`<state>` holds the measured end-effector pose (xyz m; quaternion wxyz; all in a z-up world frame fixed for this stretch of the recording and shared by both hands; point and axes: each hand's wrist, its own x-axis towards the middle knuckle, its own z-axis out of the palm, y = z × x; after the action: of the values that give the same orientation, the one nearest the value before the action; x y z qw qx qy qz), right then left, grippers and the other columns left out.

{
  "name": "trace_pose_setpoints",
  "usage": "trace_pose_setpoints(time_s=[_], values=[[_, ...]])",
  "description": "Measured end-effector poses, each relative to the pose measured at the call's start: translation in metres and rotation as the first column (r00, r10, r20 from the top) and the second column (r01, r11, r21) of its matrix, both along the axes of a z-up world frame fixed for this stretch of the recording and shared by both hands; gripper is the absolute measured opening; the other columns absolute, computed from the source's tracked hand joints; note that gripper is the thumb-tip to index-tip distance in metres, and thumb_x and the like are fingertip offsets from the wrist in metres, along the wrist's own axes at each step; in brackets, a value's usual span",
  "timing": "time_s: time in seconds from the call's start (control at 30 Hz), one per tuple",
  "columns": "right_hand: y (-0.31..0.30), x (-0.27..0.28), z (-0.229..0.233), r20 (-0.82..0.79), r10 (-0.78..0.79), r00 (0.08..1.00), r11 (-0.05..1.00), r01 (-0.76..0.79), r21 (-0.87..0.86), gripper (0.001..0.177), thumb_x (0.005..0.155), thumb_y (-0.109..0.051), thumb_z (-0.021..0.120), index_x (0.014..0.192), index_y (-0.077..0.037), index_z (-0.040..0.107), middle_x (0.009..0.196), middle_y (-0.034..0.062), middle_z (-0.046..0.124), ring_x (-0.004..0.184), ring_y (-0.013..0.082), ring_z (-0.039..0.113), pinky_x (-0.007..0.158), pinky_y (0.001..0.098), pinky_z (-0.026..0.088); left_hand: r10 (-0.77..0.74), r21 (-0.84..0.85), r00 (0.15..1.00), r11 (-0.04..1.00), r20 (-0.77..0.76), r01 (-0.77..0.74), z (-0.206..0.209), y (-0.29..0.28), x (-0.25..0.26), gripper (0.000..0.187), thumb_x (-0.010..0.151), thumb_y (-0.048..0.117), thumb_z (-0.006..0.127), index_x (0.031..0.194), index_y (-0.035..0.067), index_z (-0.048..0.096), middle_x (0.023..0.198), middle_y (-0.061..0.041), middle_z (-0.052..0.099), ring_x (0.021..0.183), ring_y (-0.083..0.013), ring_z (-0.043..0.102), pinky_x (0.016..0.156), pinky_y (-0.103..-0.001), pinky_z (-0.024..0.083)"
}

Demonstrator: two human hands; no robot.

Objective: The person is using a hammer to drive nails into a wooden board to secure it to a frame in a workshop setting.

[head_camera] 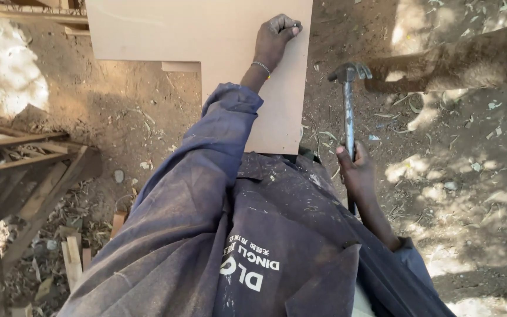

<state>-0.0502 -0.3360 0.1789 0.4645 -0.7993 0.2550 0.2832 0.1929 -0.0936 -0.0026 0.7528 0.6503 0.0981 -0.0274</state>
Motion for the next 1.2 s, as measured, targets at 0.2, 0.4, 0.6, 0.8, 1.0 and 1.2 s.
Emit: trace_pose_setpoints(time_s=[0.2, 0.4, 0.6, 0.8, 1.0, 1.2], values=[[-0.008, 0.033, 0.008, 0.095, 0.090, 0.991, 0.991, -0.080, -0.107, 0.041, 0.102, -0.041, 0.054, 0.133, -0.014, 0.058, 0.080, -0.0017, 0.056, 0.059, 0.0081, 0.046, 0.046, 0.0247, 0.041, 0.049, 0.227, 0.997, 0.973, -0.056, -0.036, 0.029, -0.008, -0.012, 0.007, 0.079, 0.015, 0.070, 0.080, 0.013, 0.077, 0.096, 0.000, 0.083, 0.095, -0.0115, 0.076, 0.086, -0.028, 0.056], [-0.029, 0.023, -0.028, 0.555, 0.150, 0.818, 0.988, -0.146, -0.053, 0.045, 0.108, -0.054, 0.043, 0.105, -0.010, 0.052, 0.073, -0.0001, 0.053, 0.055, 0.0102, 0.048, 0.042, 0.0280, 0.042, 0.092, 0.208, 0.996, 0.974, 0.003, -0.091, 0.023, -0.011, -0.016, 0.007, 0.080, 0.013, 0.070, 0.079, 0.012, 0.076, 0.093, 0.001, 0.080, 0.098, -0.0138, 0.075, 0.089, -0.028, 0.054], [-0.026, 0.033, -0.034, 0.371, 0.104, 0.923, 0.994, -0.112, -0.001, 0.050, 0.105, -0.058, 0.046, 0.097, -0.010, 0.056, 0.072, 0.0012, 0.059, 0.054, 0.0111, 0.052, 0.042, 0.0274, 0.045, 0.078, 0.285, 0.997, 0.956, 0.003, -0.075, 0.025, -0.012, -0.014, 0.007, 0.080, 0.013, 0.069, 0.078, 0.013, 0.076, 0.090, 0.006, 0.078, 0.093, -0.0109, 0.074, 0.085, -0.027, 0.053], [-0.031, 0.026, -0.049, 0.394, 0.101, 0.914, 0.989, -0.136, 0.063, 0.047, 0.106, -0.058, 0.043, 0.093, -0.012, 0.048, 0.069, 0.0007, 0.054, 0.051, 0.0102, 0.048, 0.040, 0.0274, 0.044, 0.070, 0.306, 0.997, 0.949, 0.010, -0.070, 0.030, -0.012, -0.012, 0.009, 0.081, 0.012, 0.068, 0.078, 0.013, 0.076, 0.093, 0.003, 0.082, 0.092, -0.0102, 0.075, 0.083, -0.028, 0.056], [-0.028, 0.027, -0.046, 0.283, 0.054, 0.958, 0.992, -0.084, 0.095, 0.046, 0.105, -0.060, 0.044, 0.094, -0.015, 0.045, 0.073, 0.0012, 0.056, 0.055, 0.0094, 0.050, 0.044, 0.0249, 0.046, 0.061, 0.333, 0.998, 0.941, 0.018, -0.064, 0.025, -0.012, -0.011, 0.009, 0.082, 0.013, 0.068, 0.079, 0.014, 0.076, 0.094, 0.003, 0.082, 0.093, -0.0109, 0.076, 0.084, -0.028, 0.056], [-0.025, 0.029, -0.046, 0.283, 0.052, 0.958, 0.993, -0.079, 0.087, 0.043, 0.107, -0.055, 0.046, 0.099, -0.012, 0.050, 0.076, 0.0015, 0.058, 0.057, 0.0099, 0.051, 0.045, 0.0253, 0.046, 0.083, 0.292, 0.997, 0.953, -0.003, -0.079, 0.030, -0.012, -0.014, 0.008, 0.083, 0.012, 0.070, 0.076, 0.014, 0.075, 0.096, 0.002, 0.082, 0.095, -0.0115, 0.075, 0.085, -0.030, 0.057]])
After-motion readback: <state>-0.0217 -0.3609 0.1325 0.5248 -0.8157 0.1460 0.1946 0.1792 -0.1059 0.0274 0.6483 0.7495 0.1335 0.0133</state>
